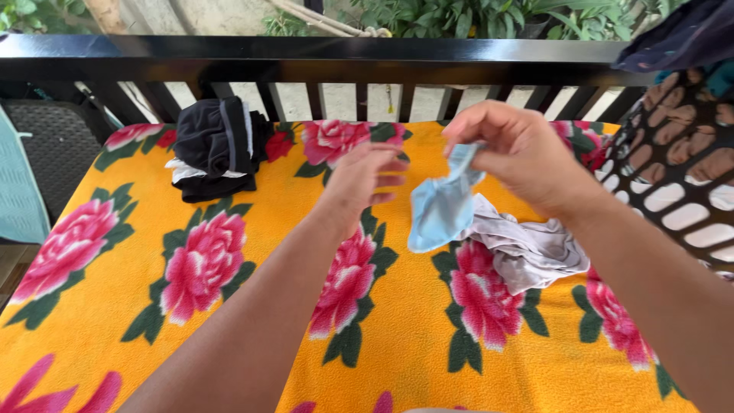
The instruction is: The person folds several items of clothing one by one on a floral-patterned bench. They fold a black top, black shorts, a white cloth, black pants, light blue underwear, pink underwear, and a pair of black socks, stacking each folded item on the bench.
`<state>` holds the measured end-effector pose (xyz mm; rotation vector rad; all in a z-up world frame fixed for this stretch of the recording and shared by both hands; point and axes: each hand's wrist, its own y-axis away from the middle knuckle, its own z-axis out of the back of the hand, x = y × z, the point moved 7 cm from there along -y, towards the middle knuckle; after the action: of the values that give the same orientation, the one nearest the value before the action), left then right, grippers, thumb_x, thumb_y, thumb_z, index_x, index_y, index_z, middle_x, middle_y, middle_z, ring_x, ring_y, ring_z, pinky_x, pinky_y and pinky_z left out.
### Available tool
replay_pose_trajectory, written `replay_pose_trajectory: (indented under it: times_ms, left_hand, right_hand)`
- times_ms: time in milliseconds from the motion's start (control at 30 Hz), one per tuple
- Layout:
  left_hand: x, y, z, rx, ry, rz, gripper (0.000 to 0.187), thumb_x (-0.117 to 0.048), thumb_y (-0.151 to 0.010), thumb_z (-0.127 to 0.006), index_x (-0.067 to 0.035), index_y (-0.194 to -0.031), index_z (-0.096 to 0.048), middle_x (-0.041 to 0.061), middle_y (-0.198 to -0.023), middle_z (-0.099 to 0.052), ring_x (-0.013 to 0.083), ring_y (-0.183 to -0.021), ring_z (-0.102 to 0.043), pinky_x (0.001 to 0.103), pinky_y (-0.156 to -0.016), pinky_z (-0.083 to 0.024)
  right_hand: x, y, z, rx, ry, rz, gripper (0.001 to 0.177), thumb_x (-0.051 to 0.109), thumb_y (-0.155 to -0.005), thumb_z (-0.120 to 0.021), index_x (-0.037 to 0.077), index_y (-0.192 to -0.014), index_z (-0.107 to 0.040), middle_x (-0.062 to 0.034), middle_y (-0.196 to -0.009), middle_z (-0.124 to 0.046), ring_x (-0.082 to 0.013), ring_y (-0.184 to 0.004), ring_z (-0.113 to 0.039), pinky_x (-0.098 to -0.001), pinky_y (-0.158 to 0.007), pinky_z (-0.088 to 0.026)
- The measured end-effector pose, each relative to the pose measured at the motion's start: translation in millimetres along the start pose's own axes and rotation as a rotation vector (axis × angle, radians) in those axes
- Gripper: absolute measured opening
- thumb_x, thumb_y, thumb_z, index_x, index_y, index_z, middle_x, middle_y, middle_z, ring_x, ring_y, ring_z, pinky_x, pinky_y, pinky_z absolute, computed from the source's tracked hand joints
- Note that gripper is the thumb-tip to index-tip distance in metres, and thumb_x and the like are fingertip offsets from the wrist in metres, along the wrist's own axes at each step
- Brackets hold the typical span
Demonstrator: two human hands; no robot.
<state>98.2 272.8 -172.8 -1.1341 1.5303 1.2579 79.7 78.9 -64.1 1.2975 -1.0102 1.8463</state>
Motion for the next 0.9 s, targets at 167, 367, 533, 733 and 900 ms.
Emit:
replay_pose_trajectory:
  times_ms: [167,367,533,733,900]
  left_hand:
    - [58.7,-12.1,68.2,-0.31,0.003,0.152,0.026,-0.022,-0.095,-0.054,-0.014,-0.114,-0.07,0.001,-0.099,-0.073,0.0154,-0.087,-0.066,0.035,-0.076,-0.053]
    - [122.2,-24.9,72.8,-0.271,-0.386,0.117,0.03,-0.02,-0.091,-0.06,-0.014,-0.115,-0.076,0.005,-0.098,-0.077,0.0226,-0.089,-0.072,0.038,-0.077,-0.055]
    - [107.1,-8.2,17.9,-0.032,-0.933,-0.297,0.038,-0.035,-0.084,-0.071,-0.017,-0.117,-0.073,0.013,-0.114,-0.069,0.0334,-0.109,-0.065,0.045,-0.092,-0.052]
    - [109.8,9.8,12.4,0.096,-1.237,0.093,0.058,-0.063,-0.085,-0.07,-0.013,-0.116,-0.073,0.014,-0.124,-0.065,0.0325,-0.117,-0.063,0.047,-0.096,-0.052]
    - [123.4,3.7,29.8,-0.012,-1.126,0.187,0.077,-0.053,-0.076,-0.082,-0.004,-0.13,-0.058,0.019,-0.122,-0.072,0.0358,-0.113,-0.07,0.046,-0.094,-0.055]
  right_hand:
    - [0.9,6.6,-23.1,0.151,0.038,0.139,0.025,-0.015,-0.092,-0.067,0.006,-0.105,-0.069,-0.0055,-0.105,-0.07,-0.0159,-0.105,-0.069,-0.0344,-0.093,-0.06]
    - [-131.3,49.7,14.5,0.346,0.676,-0.702,0.097,0.004,-0.07,-0.079,0.038,-0.152,-0.041,0.0033,-0.146,-0.056,-0.0124,-0.121,-0.065,-0.0342,-0.084,-0.065]
    - [-206.4,69.1,22.8,0.234,1.098,-0.212,0.104,0.031,-0.064,-0.098,0.025,-0.15,-0.039,-0.0188,-0.135,-0.055,-0.0362,-0.112,-0.063,-0.0435,-0.086,-0.053]
    - [-218.7,87.7,115.6,-0.368,1.187,-0.615,0.042,0.024,-0.086,-0.077,0.019,-0.127,-0.069,-0.0135,-0.123,-0.07,-0.0278,-0.099,-0.071,-0.0413,-0.087,-0.057]
    - [-169.2,60.6,97.8,-0.464,1.01,-0.279,0.034,0.025,-0.082,-0.079,0.01,-0.111,-0.071,-0.0109,-0.106,-0.067,-0.0225,-0.08,-0.072,-0.0361,-0.072,-0.058]
